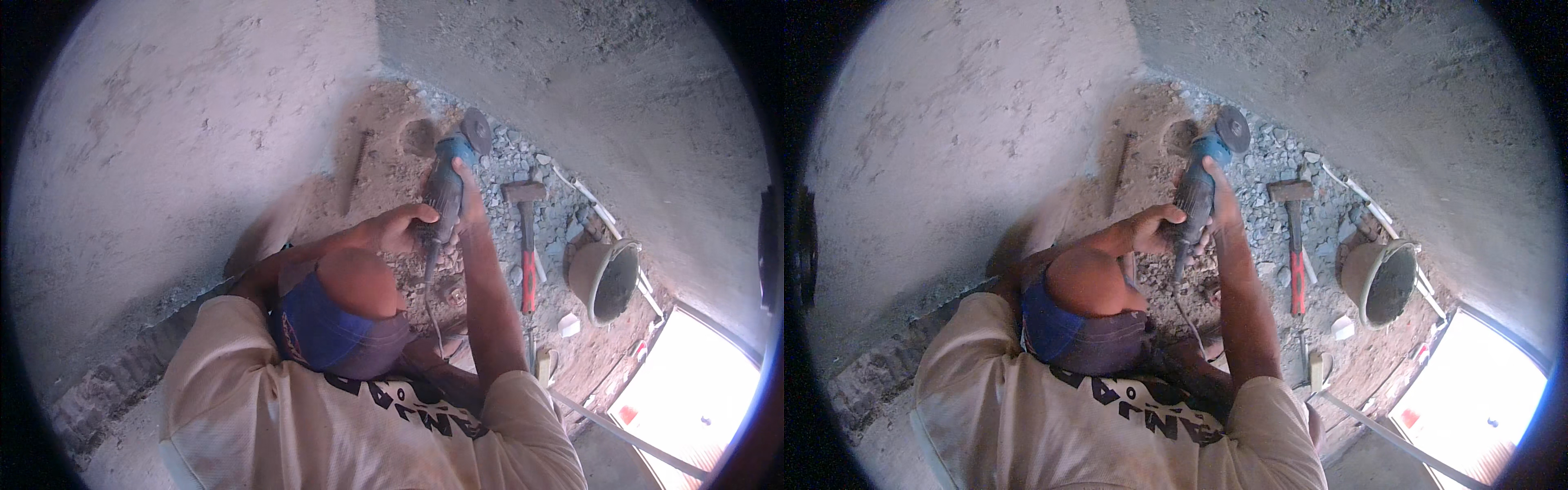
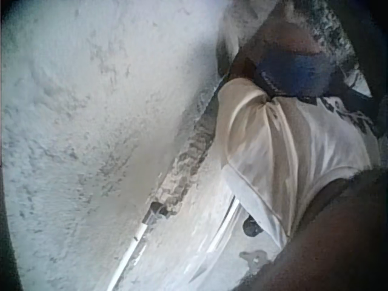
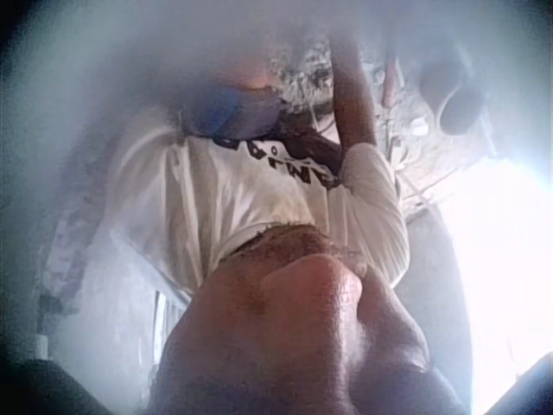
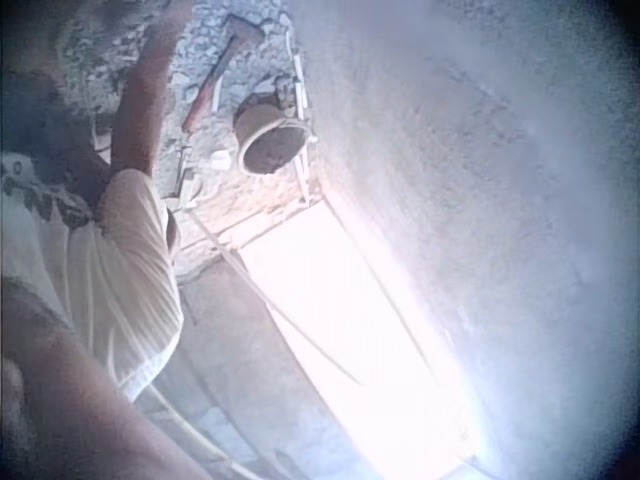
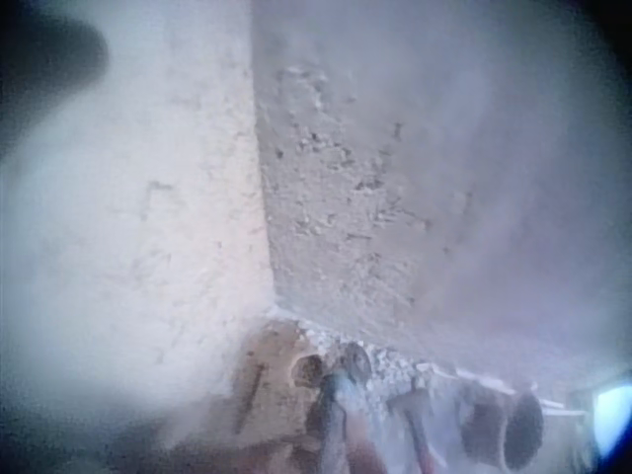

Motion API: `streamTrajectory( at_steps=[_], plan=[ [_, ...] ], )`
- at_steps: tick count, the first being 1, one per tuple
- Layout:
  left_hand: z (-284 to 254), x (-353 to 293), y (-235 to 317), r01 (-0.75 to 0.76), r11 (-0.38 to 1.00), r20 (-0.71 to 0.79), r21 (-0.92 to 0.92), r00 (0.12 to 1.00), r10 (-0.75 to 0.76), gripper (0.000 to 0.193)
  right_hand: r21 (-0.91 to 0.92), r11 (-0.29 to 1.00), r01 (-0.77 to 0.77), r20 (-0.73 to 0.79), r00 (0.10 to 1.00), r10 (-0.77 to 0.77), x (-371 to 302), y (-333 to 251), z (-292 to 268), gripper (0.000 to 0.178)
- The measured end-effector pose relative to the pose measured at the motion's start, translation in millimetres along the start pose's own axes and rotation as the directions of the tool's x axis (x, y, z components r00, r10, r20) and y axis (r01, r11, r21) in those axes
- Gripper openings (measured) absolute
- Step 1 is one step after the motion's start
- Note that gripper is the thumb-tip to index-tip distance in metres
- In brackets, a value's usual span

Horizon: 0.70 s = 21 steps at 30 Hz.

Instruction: The person cuts a circular hole into a concrete floor using an angle grinder and clears the debris with a hammer and chisel.

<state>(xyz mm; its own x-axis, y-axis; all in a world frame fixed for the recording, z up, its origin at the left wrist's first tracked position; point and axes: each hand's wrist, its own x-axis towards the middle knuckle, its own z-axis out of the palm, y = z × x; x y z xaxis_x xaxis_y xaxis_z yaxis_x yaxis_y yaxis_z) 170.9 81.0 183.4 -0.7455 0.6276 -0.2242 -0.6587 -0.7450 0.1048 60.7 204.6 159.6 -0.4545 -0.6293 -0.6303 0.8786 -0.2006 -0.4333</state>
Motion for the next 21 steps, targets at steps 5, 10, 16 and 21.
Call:
streamTrajectory(
  at_steps=[5, 10, 16, 21],
  plan=[
    [-14.6, 13.7, -15.0, -0.034, 0.794, -0.419, 0.607, 0.835, 0.357, 0.069, -0.429, 0.860, 0.275, -0.164, 0.913, -0.374, 14.5, -5.9, 10.1, 0.035],
    [-33.9, 13.3, -26.5, -0.012, 0.469, -0.301, 0.883, 0.753, 0.586, 0.060, -0.332, 0.908, 0.254, -0.207, 0.920, -0.333, 12.3, -6.9, 16.7, 0.031],
    [-35.4, 10.9, -26.3, -0.141, 0.395, -0.128, 0.908, 0.804, 0.581, 0.062, -0.418, 0.899, 0.132, -0.186, 0.956, -0.227, 19.3, -9.8, 5.3, 0.034],
    [-52.8, 16.6, -37.5, -0.022, 0.555, -0.343, 0.831, 0.766, 0.544, 0.063, -0.542, 0.837, 0.080, -0.237, 0.940, -0.243, 54.4, 7.6, -29.7, 0.027]
  ],
)
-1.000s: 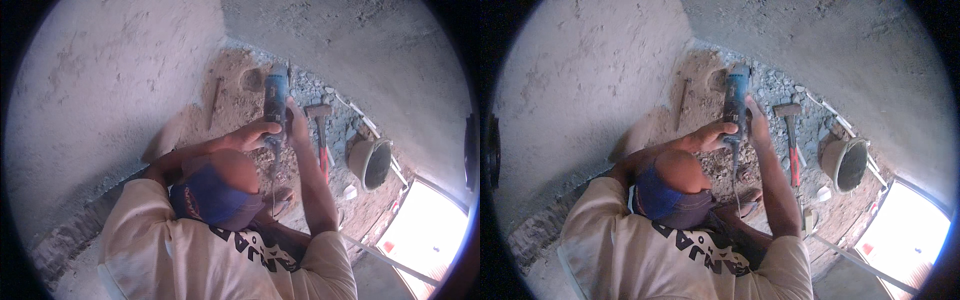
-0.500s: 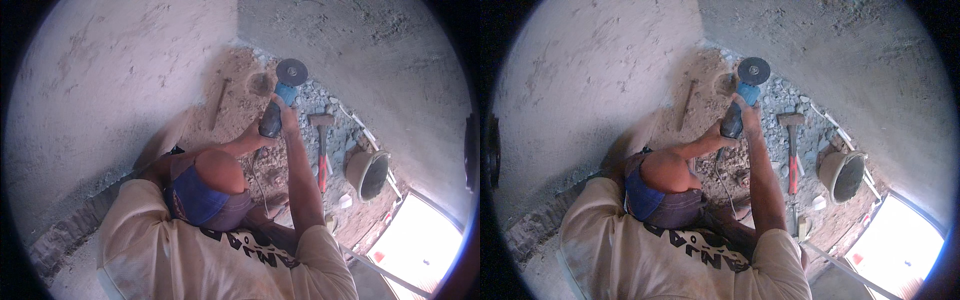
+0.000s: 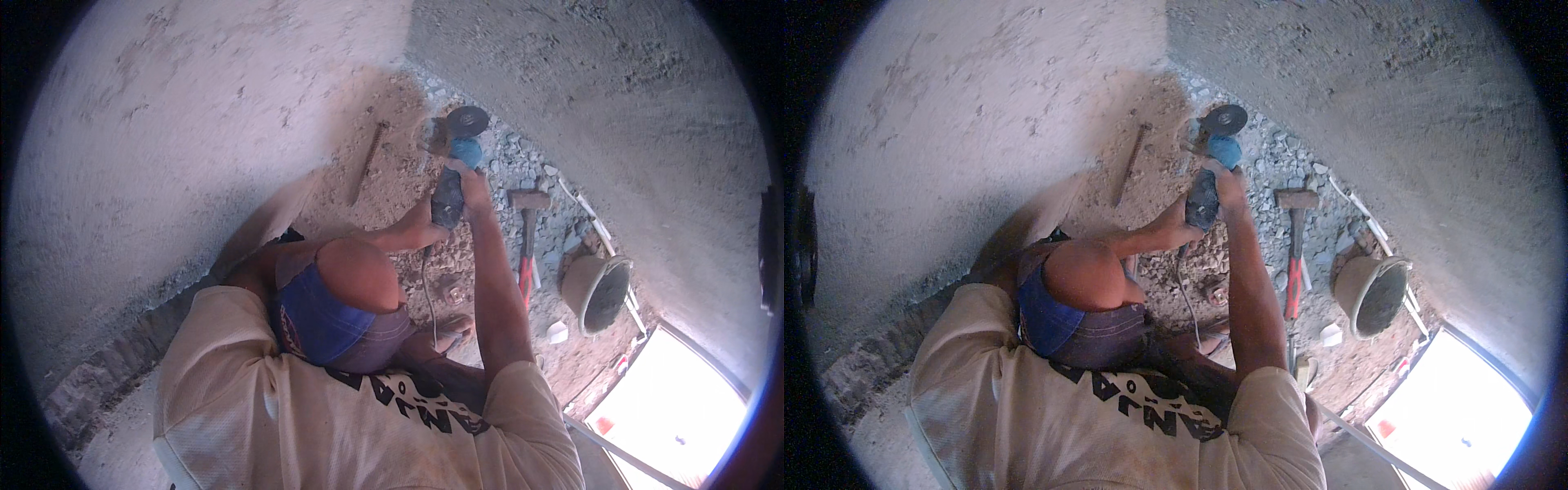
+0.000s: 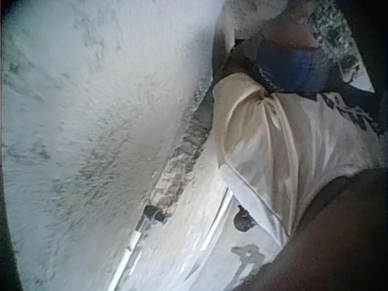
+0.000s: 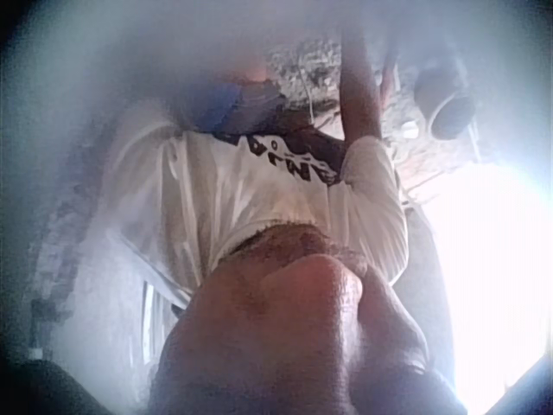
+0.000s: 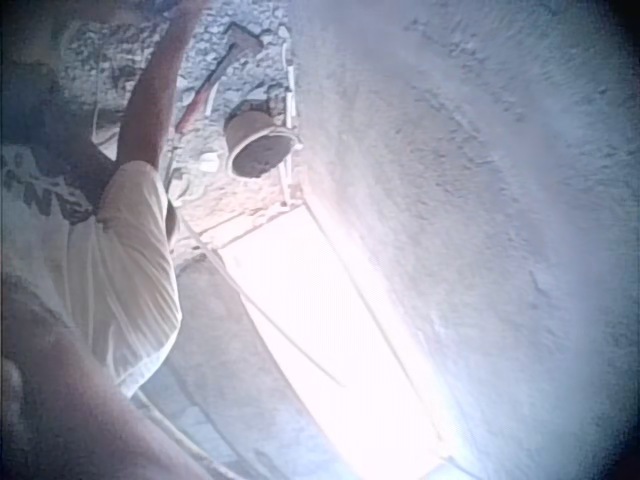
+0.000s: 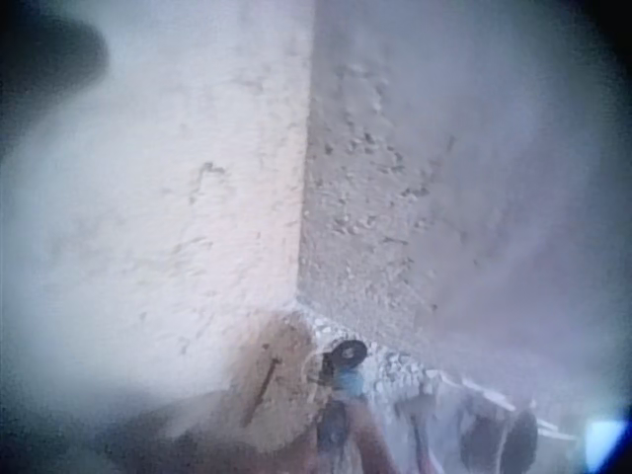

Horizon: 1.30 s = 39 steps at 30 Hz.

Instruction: The person cuts a circular hole into a concrete floor using an angle grinder and clears the debris with a hammer and chisel.

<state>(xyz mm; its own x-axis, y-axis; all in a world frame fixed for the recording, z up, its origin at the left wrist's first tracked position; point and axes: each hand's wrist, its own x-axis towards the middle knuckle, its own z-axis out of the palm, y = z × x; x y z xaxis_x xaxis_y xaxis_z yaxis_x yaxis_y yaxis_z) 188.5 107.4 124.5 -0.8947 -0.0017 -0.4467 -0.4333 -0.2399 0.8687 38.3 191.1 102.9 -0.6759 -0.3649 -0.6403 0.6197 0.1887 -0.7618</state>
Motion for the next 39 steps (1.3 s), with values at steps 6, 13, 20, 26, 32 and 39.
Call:
streamTrajectory(
  at_steps=[6, 13, 20, 26, 32, 39],
  plan=[
    [-1.4, 1.4, -7.5, 0.173, 0.982, -0.070, 0.070, 0.983, -0.169, 0.053, -0.176, 0.980, -0.095, -0.119, 0.990, 0.075, 23.5, 27.8, -1.4, 0.047],
    [1.2, 7.2, -8.2, 0.189, 0.969, -0.079, -0.158, 0.976, -0.203, 0.030, -0.217, 0.969, -0.121, -0.077, 0.991, 0.107, 26.0, 21.2, 6.2, 0.044],
    [2.6, 15.3, -17.6, 0.102, 0.981, -0.060, -0.163, 0.992, -0.113, 0.023, -0.450, 0.890, -0.068, -0.033, 0.998, 0.060, 41.0, 20.3, 13.8, 0.033],
    [4.4, 16.9, 11.5, 0.168, 0.936, -0.044, -0.308, 0.981, -0.191, 0.022, -0.592, 0.789, -0.166, -0.032, 0.983, 0.183, 69.9, 21.0, 4.9, 0.038],
    [11.7, 22.7, 51.7, 0.247, 0.857, -0.065, -0.451, 0.949, -0.308, 0.022, -0.681, 0.732, 0.014, 0.003, 1.000, -0.016, 59.3, 14.2, 12.0, 0.038],
    [30.0, 18.3, 71.2, 0.402, 0.803, -0.020, -0.439, 0.890, -0.456, 0.027, -0.410, 0.896, -0.168, -0.022, 0.984, 0.175, 45.3, 22.5, -10.8, 0.049]
  ],
)
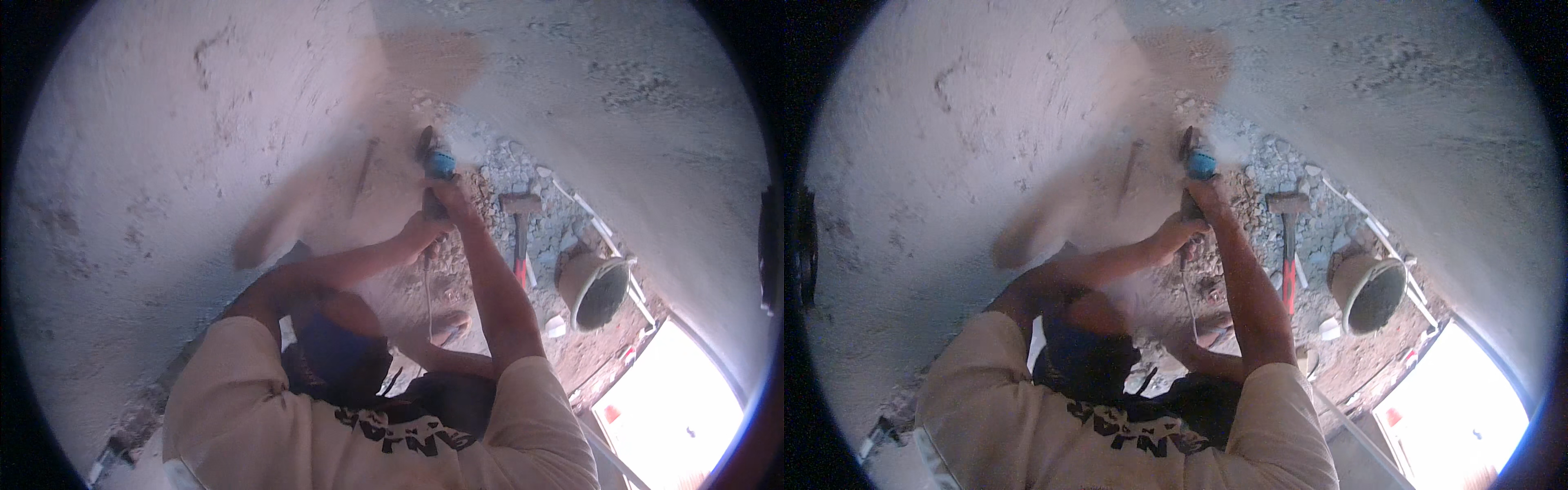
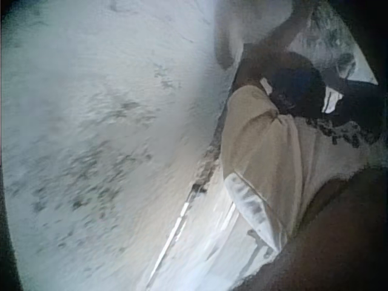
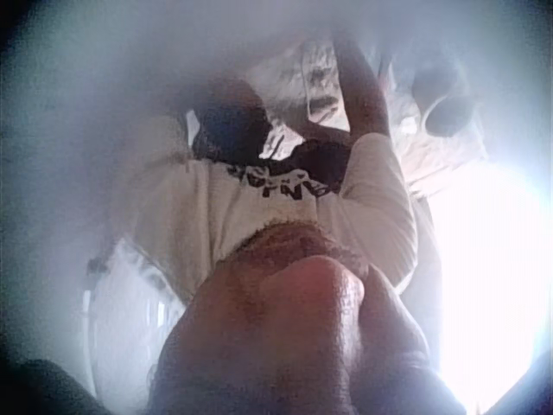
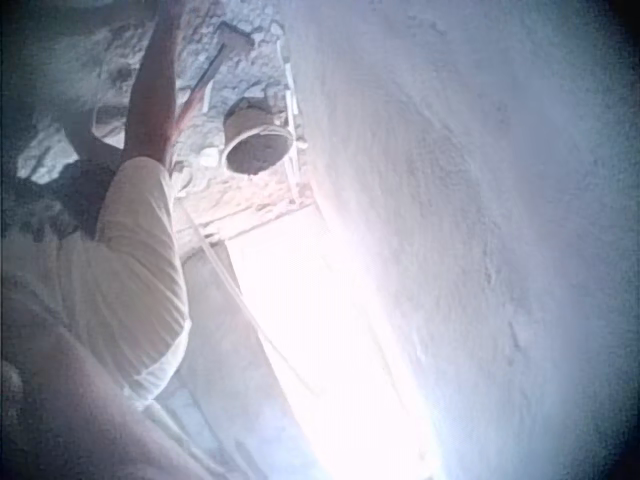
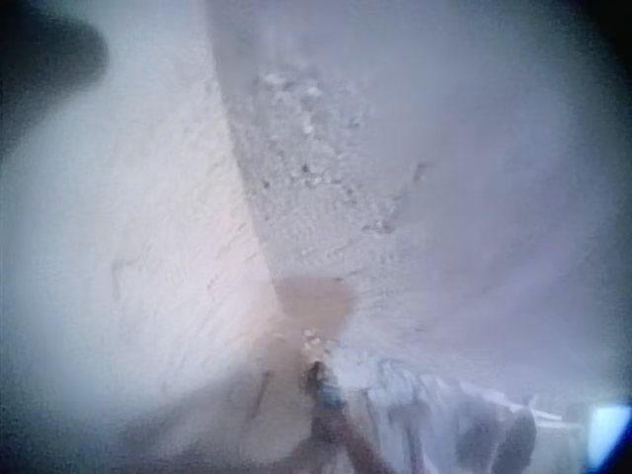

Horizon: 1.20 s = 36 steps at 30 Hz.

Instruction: The person cuts a circular hole into a concrete floor using an angle grinder and clears the debris with a hammer and chisel.

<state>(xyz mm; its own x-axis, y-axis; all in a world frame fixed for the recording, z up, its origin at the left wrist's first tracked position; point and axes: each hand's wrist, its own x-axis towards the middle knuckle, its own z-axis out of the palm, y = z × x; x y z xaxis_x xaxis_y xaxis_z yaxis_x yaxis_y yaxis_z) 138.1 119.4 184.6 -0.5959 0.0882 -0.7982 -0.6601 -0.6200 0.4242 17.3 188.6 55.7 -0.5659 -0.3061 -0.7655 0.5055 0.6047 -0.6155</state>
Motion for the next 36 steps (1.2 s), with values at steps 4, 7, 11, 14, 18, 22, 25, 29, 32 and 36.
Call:
streamTrajectory(
  at_steps=[4, 7, 11, 14, 18, 22, 25, 29, 32, 36],
  plan=[
    [13.8, -41.3, 5.0, 0.090, 0.996, -0.104, 0.008, 0.991, -0.089, 0.025, 0.151, 0.988, -0.033, 0.192, 0.981, 0.004, -77.2, -24.7, -7.4, 0.043],
    [23.2, -65.1, 10.3, 0.136, 0.987, -0.123, 0.086, 0.985, -0.125, 0.028, 0.034, 0.990, -0.134, 0.363, 0.925, 0.113, -115.8, -25.8, -17.9, 0.036],
    [40.2, -101.0, 20.5, 0.131, 0.973, -0.163, 0.192, 0.982, -0.100, 0.029, 0.227, 0.967, -0.112, 0.220, 0.974, 0.061, -168.2, -33.2, -17.5, 0.042],
    [49.1, -113.2, 28.2, 0.056, 0.973, -0.121, 0.224, 0.992, -0.029, 0.031, 0.182, 0.972, -0.150, 0.141, 0.982, 0.126, -184.1, -81.2, -25.2, 0.050],
    [75.7, -128.8, 53.3, 0.014, 0.977, -0.090, 0.212, 0.996, 0.006, 0.034, 0.069, 0.979, 0.192, 0.165, 0.965, -0.201, -188.3, -74.2, -43.0, 0.061],
    [91.3, -138.1, 53.4, -0.004, 0.992, -0.129, 0.124, 0.991, 0.020, 0.025, 0.031, 0.997, -0.064, -0.007, 0.998, 0.064, -213.3, -132.8, -50.5, 0.062],
    [97.5, -131.3, 53.6, -0.010, 1.000, -0.107, 0.000, 0.994, 0.010, 0.021, -0.019, 0.994, -0.104, 0.004, 0.995, 0.104, -204.7, -130.8, -57.8, 0.066],
    [102.3, -132.5, 14.5, -0.015, 0.986, -0.034, -0.165, 0.999, 0.009, 0.020, 0.037, 0.999, -0.032, 0.040, 0.999, 0.030, -207.0, -131.2, -67.5, 0.068],
    [99.0, -160.6, -42.2, -0.009, 0.989, 0.064, 0.146, 0.998, 0.000, 0.023, 0.144, 0.984, -0.102, 0.028, 0.995, 0.099, -209.3, -141.1, -70.9, 0.053],
    [108.5, -192.9, -43.1, 0.040, 0.935, 0.073, 0.353, 0.995, -0.070, 0.026, 0.111, 0.969, -0.218, 0.042, 0.976, 0.215, -210.0, -139.8, -69.2, 0.045]
  ],
)
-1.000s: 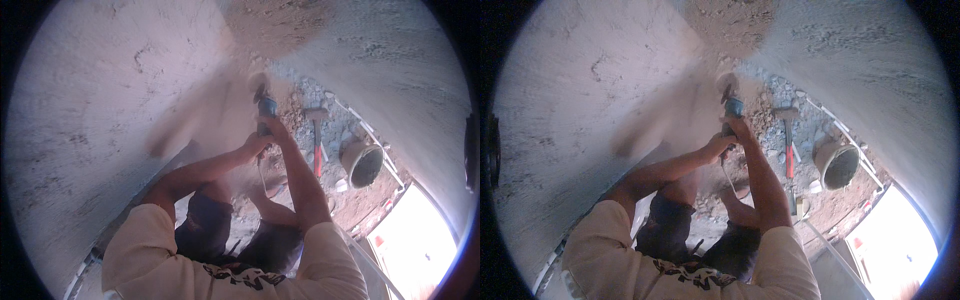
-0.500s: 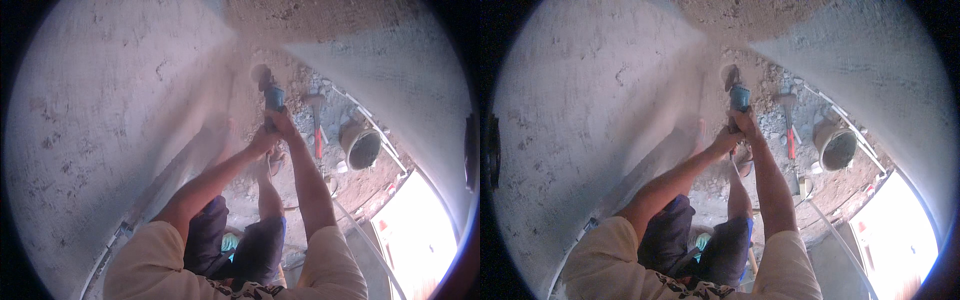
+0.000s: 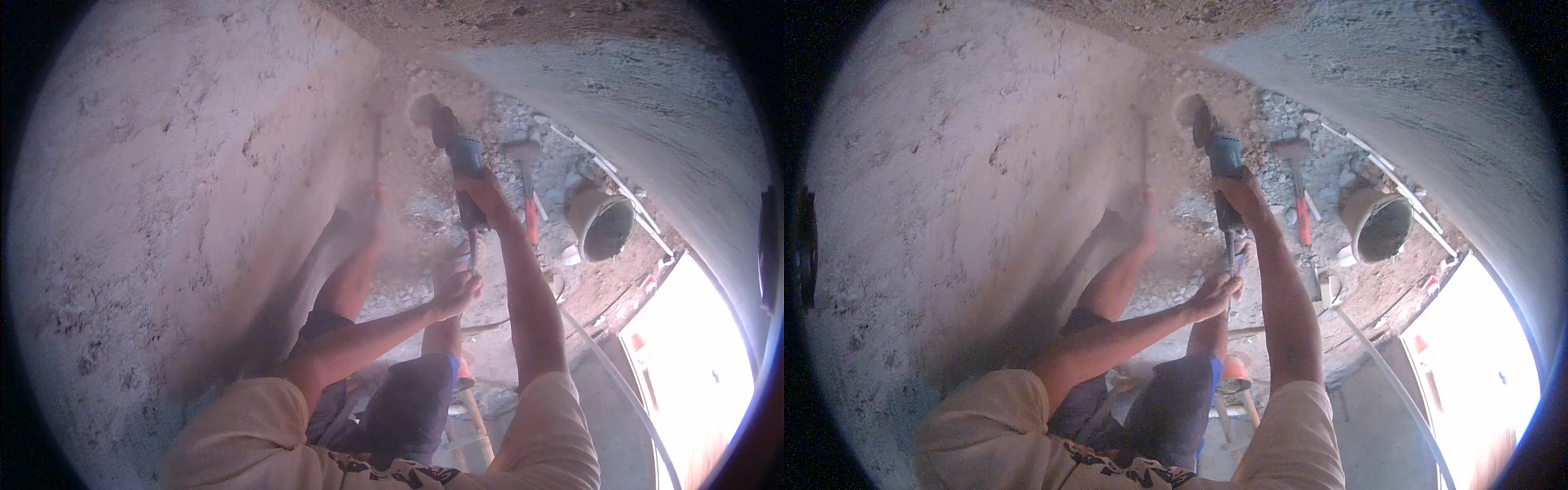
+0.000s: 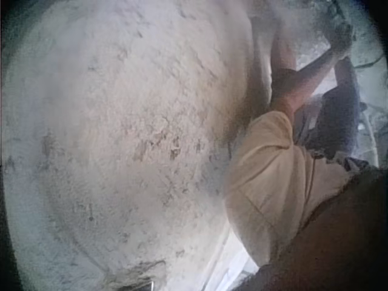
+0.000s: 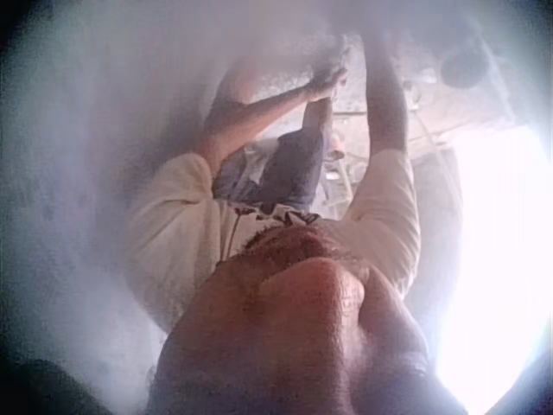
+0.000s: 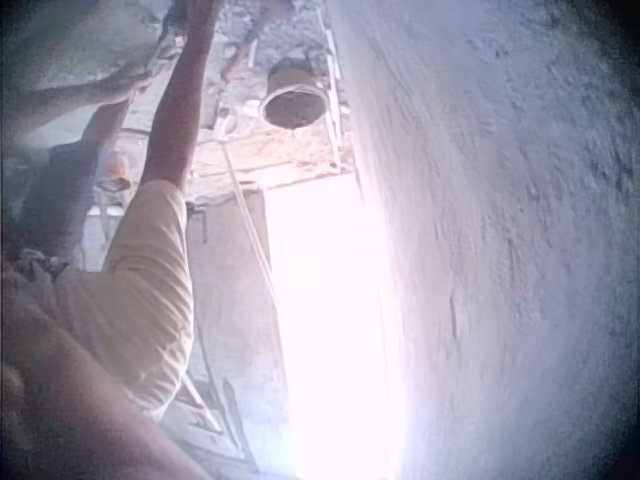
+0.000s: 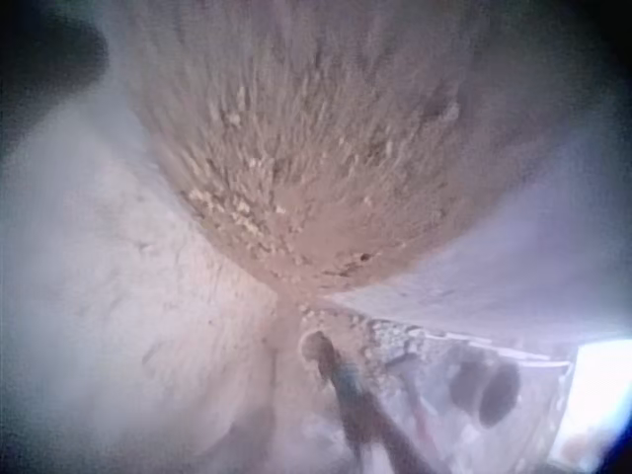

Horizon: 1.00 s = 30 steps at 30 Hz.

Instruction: The person cuts a circular hole into a concrete floor using an angle grinder and clears the debris with a hammer and chisel.

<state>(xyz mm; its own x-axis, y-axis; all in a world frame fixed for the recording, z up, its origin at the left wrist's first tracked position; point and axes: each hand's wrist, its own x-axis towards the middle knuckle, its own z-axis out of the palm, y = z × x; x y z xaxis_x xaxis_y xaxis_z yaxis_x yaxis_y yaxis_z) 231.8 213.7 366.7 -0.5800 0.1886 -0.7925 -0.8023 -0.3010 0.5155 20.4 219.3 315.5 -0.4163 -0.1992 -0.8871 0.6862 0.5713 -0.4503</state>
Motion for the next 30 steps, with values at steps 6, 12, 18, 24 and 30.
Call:
streamTrajectory(
  at_steps=[6, 12, 18, 24, 30],
  plan=[
    [29.0, -45.6, 48.5, 0.134, 0.991, 0.099, -0.022, 0.986, -0.131, 0.025, -0.106, 0.992, -0.062, 0.022, 0.998, 0.064, -28.7, 8.2, -12.4, 0.053],
    [36.0, -103.5, 165.1, 0.233, 0.863, 0.455, -0.449, 0.890, -0.003, 0.028, 0.167, 0.952, -0.256, 0.307, 0.931, 0.197, -73.0, -18.9, -55.6, 0.033],
    [35.5, -95.0, 138.2, 0.214, 0.899, 0.278, -0.383, 0.954, -0.109, 0.025, -0.033, 0.999, -0.017, 0.141, 0.990, 0.021, -40.2, -50.2, -41.4, 0.031],
    [-9.2, -47.4, 85.8, 0.114, 0.952, -0.218, -0.284, 0.959, -0.180, 0.035, 0.195, 0.976, -0.095, 0.254, 0.966, 0.043, 64.1, -22.4, 0.0, 0.024],
    [-53.1, 6.4, 73.9, -0.021, 0.997, -0.517, 0.073, 0.854, 0.056, 0.047, 0.246, 0.964, -0.101, 0.245, 0.969, 0.039, 132.4, -6.6, 48.8, 0.025]
  ],
)
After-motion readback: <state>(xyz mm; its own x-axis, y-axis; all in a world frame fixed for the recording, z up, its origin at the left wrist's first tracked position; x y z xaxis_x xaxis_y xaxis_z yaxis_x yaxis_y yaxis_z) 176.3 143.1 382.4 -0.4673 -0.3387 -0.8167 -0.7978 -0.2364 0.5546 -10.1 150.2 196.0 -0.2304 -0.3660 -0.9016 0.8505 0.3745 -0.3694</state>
